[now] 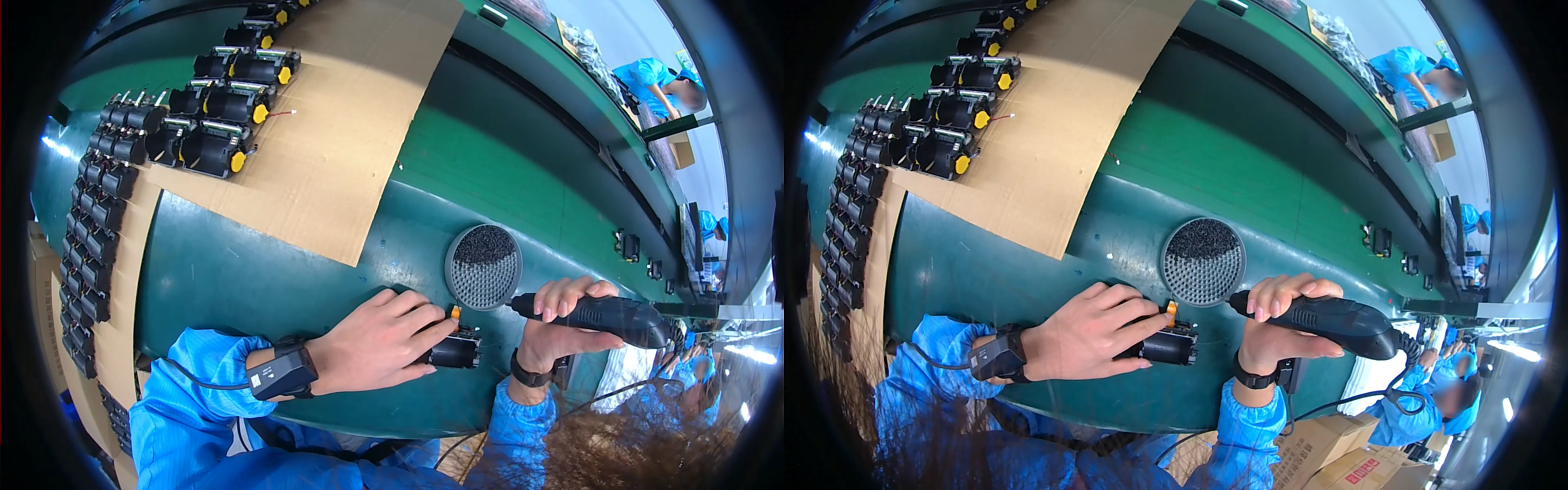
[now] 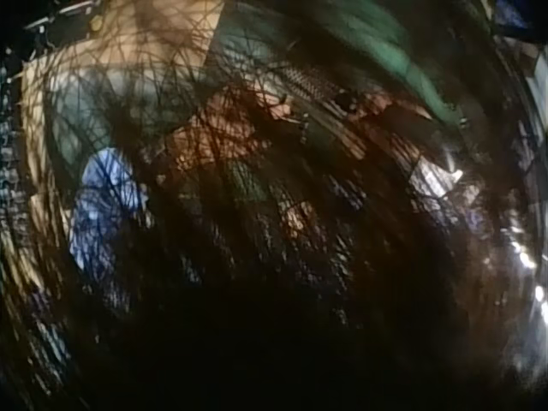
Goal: The person assembles small black electronic housings by inserting yellow internal components by hand and then securing them with an electric screwdriver at a factory workbench.
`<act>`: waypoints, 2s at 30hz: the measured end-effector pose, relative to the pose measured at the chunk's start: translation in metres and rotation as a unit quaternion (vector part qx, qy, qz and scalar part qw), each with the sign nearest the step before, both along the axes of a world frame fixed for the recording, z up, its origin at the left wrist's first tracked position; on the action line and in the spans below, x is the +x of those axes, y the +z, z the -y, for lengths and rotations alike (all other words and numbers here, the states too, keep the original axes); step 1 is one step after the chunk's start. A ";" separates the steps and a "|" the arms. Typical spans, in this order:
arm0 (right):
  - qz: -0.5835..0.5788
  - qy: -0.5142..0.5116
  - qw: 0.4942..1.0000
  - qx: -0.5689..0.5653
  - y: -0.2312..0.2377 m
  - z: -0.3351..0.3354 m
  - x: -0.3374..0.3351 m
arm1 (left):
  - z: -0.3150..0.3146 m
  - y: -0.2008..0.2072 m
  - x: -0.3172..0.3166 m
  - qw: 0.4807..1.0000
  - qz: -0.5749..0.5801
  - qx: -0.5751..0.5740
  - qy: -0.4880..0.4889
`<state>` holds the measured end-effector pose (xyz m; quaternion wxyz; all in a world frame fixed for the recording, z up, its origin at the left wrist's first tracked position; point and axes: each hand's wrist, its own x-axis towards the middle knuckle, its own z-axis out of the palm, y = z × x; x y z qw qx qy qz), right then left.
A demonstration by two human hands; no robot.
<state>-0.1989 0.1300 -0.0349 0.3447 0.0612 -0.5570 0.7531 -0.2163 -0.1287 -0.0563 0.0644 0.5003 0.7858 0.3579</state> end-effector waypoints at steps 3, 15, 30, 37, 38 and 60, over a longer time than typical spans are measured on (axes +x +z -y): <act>0.007 0.004 1.000 0.009 -0.001 0.001 0.000 | 0.000 -0.001 0.000 1.000 -0.003 -0.002 0.002; -0.065 0.044 0.997 -0.017 0.024 0.004 0.016 | 0.003 0.000 0.000 1.000 0.014 -0.010 0.012; -0.064 0.212 0.975 -0.011 0.016 0.069 0.035 | 0.002 -0.007 -0.003 1.000 0.020 0.014 0.017; -0.054 0.189 0.980 -0.013 0.010 0.074 0.036 | 0.003 -0.009 0.000 1.000 0.021 0.013 0.020; -0.053 0.185 0.981 -0.011 0.010 0.074 0.036 | 0.003 -0.009 0.000 1.000 0.021 0.013 0.020; -0.022 0.172 0.985 -0.011 0.007 0.080 0.032 | 0.001 -0.007 0.001 0.999 0.019 0.032 0.028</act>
